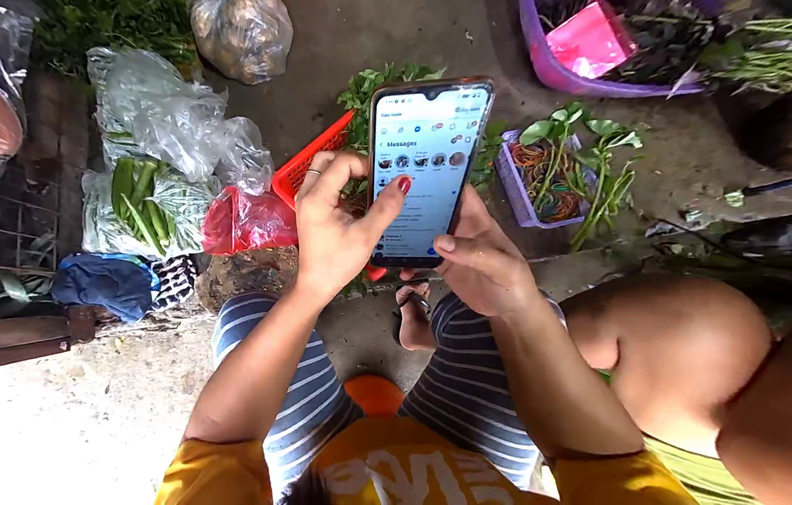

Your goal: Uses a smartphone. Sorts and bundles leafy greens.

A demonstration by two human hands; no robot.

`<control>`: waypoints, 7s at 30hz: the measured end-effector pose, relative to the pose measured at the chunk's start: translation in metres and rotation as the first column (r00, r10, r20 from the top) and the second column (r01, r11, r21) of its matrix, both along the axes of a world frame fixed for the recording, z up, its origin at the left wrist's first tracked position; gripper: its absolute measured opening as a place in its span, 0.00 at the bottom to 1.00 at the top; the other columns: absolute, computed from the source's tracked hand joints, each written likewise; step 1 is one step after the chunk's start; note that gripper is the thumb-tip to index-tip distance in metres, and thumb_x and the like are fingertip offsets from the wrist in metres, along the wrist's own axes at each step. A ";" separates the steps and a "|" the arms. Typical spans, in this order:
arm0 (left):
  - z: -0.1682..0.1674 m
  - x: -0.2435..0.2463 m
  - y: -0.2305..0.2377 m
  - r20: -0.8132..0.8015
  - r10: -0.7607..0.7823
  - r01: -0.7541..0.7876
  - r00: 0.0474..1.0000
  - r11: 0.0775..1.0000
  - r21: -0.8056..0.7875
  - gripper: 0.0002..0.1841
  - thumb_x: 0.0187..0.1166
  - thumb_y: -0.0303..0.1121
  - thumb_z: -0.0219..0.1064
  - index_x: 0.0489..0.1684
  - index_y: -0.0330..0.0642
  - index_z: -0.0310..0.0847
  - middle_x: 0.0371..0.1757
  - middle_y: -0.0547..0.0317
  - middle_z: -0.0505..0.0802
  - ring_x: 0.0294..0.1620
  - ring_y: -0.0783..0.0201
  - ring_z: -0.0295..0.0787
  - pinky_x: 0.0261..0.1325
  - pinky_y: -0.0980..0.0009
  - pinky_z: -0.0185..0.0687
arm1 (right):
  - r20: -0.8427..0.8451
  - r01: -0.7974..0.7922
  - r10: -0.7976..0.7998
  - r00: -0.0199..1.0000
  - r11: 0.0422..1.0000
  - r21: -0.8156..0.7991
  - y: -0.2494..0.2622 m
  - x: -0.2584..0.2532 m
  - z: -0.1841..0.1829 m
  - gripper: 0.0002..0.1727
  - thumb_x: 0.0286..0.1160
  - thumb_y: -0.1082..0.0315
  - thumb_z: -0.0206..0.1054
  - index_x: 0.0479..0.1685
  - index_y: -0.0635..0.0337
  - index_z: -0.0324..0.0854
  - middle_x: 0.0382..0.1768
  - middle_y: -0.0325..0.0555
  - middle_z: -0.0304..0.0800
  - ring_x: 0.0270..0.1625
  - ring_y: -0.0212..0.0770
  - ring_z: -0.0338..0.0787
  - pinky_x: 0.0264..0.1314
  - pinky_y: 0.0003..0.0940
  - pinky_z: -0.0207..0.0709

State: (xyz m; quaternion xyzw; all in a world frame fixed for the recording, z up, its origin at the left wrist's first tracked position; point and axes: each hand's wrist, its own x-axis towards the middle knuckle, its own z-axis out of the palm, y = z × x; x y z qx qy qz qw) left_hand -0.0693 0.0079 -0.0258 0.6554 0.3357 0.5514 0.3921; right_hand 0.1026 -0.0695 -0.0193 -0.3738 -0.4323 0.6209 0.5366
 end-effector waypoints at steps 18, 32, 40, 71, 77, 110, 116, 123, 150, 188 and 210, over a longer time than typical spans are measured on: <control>0.011 -0.017 0.004 -0.059 -0.632 0.610 0.773 0.765 -0.205 0.56 0.61 0.26 0.76 0.95 0.41 0.41 0.82 0.55 0.73 0.77 0.66 0.76 0.77 0.69 0.78 | 0.027 0.045 -0.046 0.999 0.998 0.037 -0.003 0.015 0.010 0.50 0.49 0.89 0.67 0.80 0.44 0.58 0.60 0.43 0.88 0.46 0.40 0.95 0.38 0.34 0.94; 0.009 -0.021 0.007 -0.090 -0.655 0.636 0.750 0.752 -0.176 0.55 0.62 0.28 0.72 0.95 0.38 0.37 0.83 0.54 0.72 0.77 0.65 0.75 0.79 0.68 0.74 | 0.091 0.058 -0.062 0.994 0.997 0.045 -0.004 0.013 0.013 0.54 0.47 0.90 0.69 0.83 0.45 0.54 0.63 0.42 0.86 0.52 0.40 0.94 0.44 0.33 0.94; 0.010 -0.021 0.006 -0.082 -0.649 0.630 0.757 0.757 -0.173 0.55 0.58 0.26 0.70 0.95 0.38 0.40 0.79 0.55 0.76 0.72 0.66 0.79 0.74 0.70 0.78 | 0.065 0.052 -0.055 0.996 0.998 0.036 -0.005 0.013 0.014 0.52 0.49 0.91 0.65 0.82 0.45 0.57 0.61 0.45 0.87 0.48 0.41 0.95 0.38 0.34 0.94; 0.008 -0.021 0.010 -0.077 -0.663 0.647 0.745 0.745 -0.159 0.53 0.63 0.27 0.68 0.94 0.38 0.37 0.81 0.53 0.74 0.77 0.64 0.76 0.77 0.66 0.78 | -0.029 -0.032 0.033 0.999 0.999 0.044 -0.005 0.022 0.011 0.45 0.61 0.87 0.50 0.86 0.47 0.54 0.67 0.41 0.83 0.58 0.39 0.93 0.43 0.36 0.94; 0.006 -0.022 0.011 -0.063 -0.678 0.667 0.733 0.733 -0.133 0.52 0.64 0.29 0.68 0.94 0.35 0.36 0.81 0.52 0.74 0.77 0.63 0.76 0.77 0.65 0.77 | -0.039 -0.054 0.057 0.998 0.996 0.067 -0.006 0.023 0.009 0.47 0.55 0.87 0.54 0.85 0.47 0.53 0.68 0.41 0.82 0.60 0.39 0.92 0.45 0.37 0.94; 0.012 -0.019 0.004 -0.053 -0.664 0.634 0.746 0.732 -0.249 0.57 0.64 0.30 0.72 0.96 0.42 0.31 0.83 0.54 0.72 0.77 0.64 0.76 0.76 0.66 0.79 | 0.021 0.015 -0.015 1.000 1.000 0.018 -0.005 0.018 0.010 0.46 0.61 0.88 0.57 0.86 0.46 0.53 0.65 0.43 0.84 0.54 0.40 0.94 0.38 0.33 0.94; 0.010 -0.023 0.008 -0.036 -0.710 0.679 0.703 0.685 -0.263 0.59 0.61 0.26 0.70 0.97 0.48 0.27 0.84 0.56 0.70 0.77 0.63 0.76 0.73 0.66 0.81 | -0.031 -0.030 0.031 0.999 0.999 0.032 -0.006 0.021 0.010 0.45 0.57 0.85 0.55 0.84 0.46 0.54 0.65 0.43 0.84 0.54 0.41 0.94 0.36 0.36 0.94; 0.011 -0.022 0.007 -0.010 -0.719 0.695 0.695 0.676 -0.244 0.60 0.60 0.27 0.71 0.96 0.44 0.27 0.84 0.56 0.70 0.77 0.63 0.76 0.74 0.66 0.81 | -0.026 -0.048 0.049 0.998 0.998 0.047 -0.006 0.022 0.010 0.49 0.55 0.86 0.53 0.87 0.47 0.50 0.67 0.44 0.82 0.56 0.41 0.93 0.37 0.37 0.94; 0.011 -0.017 0.002 -0.074 -0.659 0.630 0.748 0.741 -0.234 0.66 0.56 0.24 0.80 0.97 0.47 0.28 0.86 0.56 0.68 0.81 0.65 0.72 0.81 0.68 0.74 | -0.051 -0.042 0.045 0.998 0.997 0.061 -0.007 0.021 0.009 0.41 0.65 0.82 0.56 0.84 0.48 0.54 0.65 0.42 0.83 0.57 0.40 0.93 0.41 0.36 0.94; 0.005 -0.016 0.003 -0.114 -0.626 0.567 0.771 0.757 -0.324 0.63 0.60 0.31 0.81 0.98 0.60 0.32 0.83 0.60 0.74 0.78 0.66 0.77 0.77 0.68 0.78 | -0.100 -0.018 0.018 0.995 1.000 -0.003 -0.001 0.022 0.005 0.31 0.75 0.67 0.63 0.79 0.43 0.61 0.59 0.42 0.88 0.47 0.41 0.95 0.41 0.35 0.93; -0.045 0.019 0.015 -0.136 -0.445 0.356 0.885 0.837 -0.416 0.64 0.46 0.42 0.86 0.91 0.38 0.47 0.78 0.49 0.79 0.73 0.66 0.81 0.74 0.66 0.81 | 0.095 0.142 -0.132 0.987 0.983 -0.118 -0.005 -0.008 0.001 0.33 0.94 0.52 0.45 0.94 0.55 0.52 0.81 0.65 0.69 0.71 0.62 0.81 0.60 0.67 0.80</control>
